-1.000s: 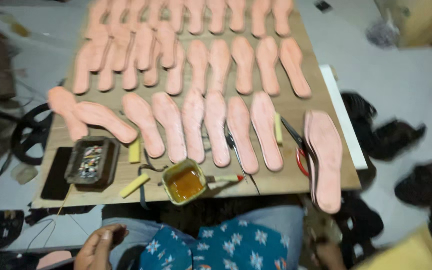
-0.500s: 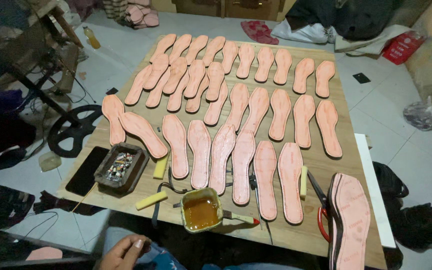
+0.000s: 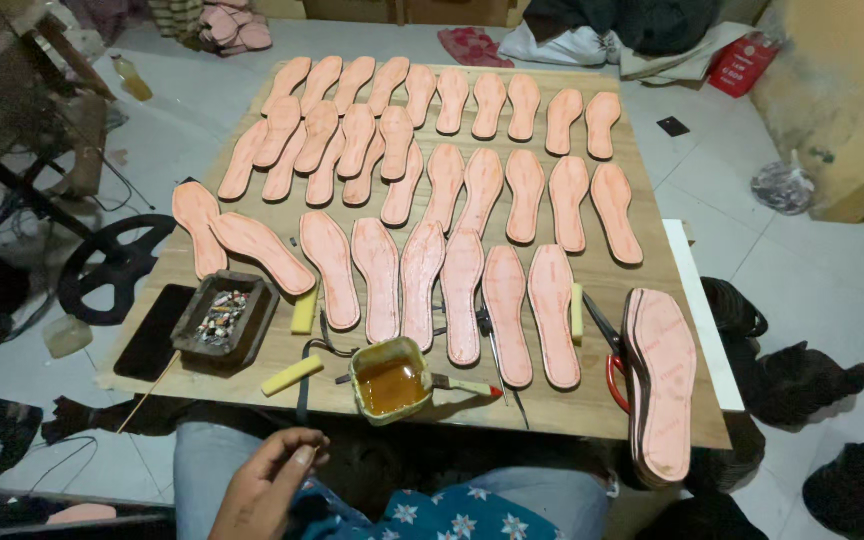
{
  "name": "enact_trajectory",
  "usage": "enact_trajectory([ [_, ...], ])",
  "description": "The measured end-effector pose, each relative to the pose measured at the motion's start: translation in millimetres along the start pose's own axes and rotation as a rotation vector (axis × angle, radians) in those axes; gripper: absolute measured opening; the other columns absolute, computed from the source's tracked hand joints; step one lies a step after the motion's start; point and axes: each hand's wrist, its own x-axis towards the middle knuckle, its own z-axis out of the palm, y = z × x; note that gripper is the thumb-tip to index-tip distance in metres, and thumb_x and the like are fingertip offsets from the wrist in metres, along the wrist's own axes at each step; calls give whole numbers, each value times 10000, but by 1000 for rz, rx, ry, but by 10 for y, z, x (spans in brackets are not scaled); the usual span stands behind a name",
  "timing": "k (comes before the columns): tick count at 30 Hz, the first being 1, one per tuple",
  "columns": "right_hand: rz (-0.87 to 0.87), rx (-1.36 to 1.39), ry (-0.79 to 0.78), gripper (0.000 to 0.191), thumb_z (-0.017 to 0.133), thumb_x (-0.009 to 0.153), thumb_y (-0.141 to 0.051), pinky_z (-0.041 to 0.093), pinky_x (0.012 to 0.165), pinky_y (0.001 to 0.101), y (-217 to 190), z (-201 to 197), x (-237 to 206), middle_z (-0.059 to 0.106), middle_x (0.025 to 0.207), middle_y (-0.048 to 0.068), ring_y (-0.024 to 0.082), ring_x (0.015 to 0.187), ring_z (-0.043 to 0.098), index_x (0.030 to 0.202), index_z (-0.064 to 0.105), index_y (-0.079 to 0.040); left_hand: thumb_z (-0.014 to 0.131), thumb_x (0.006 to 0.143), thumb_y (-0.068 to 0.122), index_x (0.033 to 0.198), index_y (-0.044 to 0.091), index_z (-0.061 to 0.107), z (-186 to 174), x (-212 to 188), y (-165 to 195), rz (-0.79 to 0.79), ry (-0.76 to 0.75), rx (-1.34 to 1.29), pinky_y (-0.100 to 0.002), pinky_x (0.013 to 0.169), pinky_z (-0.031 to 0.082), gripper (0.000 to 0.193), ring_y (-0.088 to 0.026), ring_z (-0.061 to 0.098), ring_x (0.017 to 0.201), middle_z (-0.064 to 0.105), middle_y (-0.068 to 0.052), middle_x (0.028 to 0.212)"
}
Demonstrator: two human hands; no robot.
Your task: The person brushes yellow adhesive onto shoe insoles one at a time, holding each insole in one hand while coating its surface, then stacks the coated insoles on the table. Midway the person refills the small glue container from a metal can and resumes brushing.
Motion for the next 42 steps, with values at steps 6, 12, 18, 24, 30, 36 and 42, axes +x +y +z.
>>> enact_trajectory([
  [6,-405,851,-37,353,530,1030,-191,562,614,372,-49,-126,-95,760,885,285,262,621,674,1113,704,104,597,946,230,1348,6,552,108,43,296,67,-239,-153,-389,965,550,462,-243,673,1145,677,-144,1266],
  [12,-970,946,-1120,551,536,960,-41,532,615,296,-1141,170,-1182,566,1464,206,188,704,712,1488,391,28,636,910,468,1536,83,353,806,-164,581,47,-697,-299,-359,1034,485,788,-185,538,1293,533,-87,1419],
  [18,-677,1070,-1358,399,521,1035,-186,547,872,322,-1733,598,-1902,672,1096,208,204,966,680,1332,543,80,667,908,564,1572,52,312,747,-332,775,49,-863,-398,-335,1139,431,911,-173,526,1338,522,-86,1454],
  [24,-533,1315,-1405,416,503,1154,-318,459,557,224,-1742,848,-2191,621,741,124,116,601,565,897,570,3,714,971,273,1501,-13,333,606,-285,583,-74,-851,-656,-349,1138,424,713,-212,551,1301,534,-147,1405],
  [30,-38,1057,-1172,441,406,1083,-322,366,454,280,-1975,532,-2498,611,739,159,185,450,415,838,614,-19,617,985,221,1481,10,377,466,-416,490,91,-707,-534,-342,990,492,591,-233,615,1194,601,-150,1348],
  [36,-575,1069,-1276,500,478,1143,-419,348,477,232,-1899,536,-2597,580,777,113,128,533,410,807,524,-51,581,1015,286,1492,39,390,390,-552,532,169,-736,-385,-268,838,526,570,-175,620,1114,597,-112,1378],
  [42,-279,1169,-1316,376,468,1009,-384,439,540,244,-1909,553,-2658,685,931,102,149,591,539,1107,645,-67,593,1055,256,1500,30,407,329,-500,489,131,-657,-500,-211,756,517,533,-154,592,911,624,-150,1385],
])
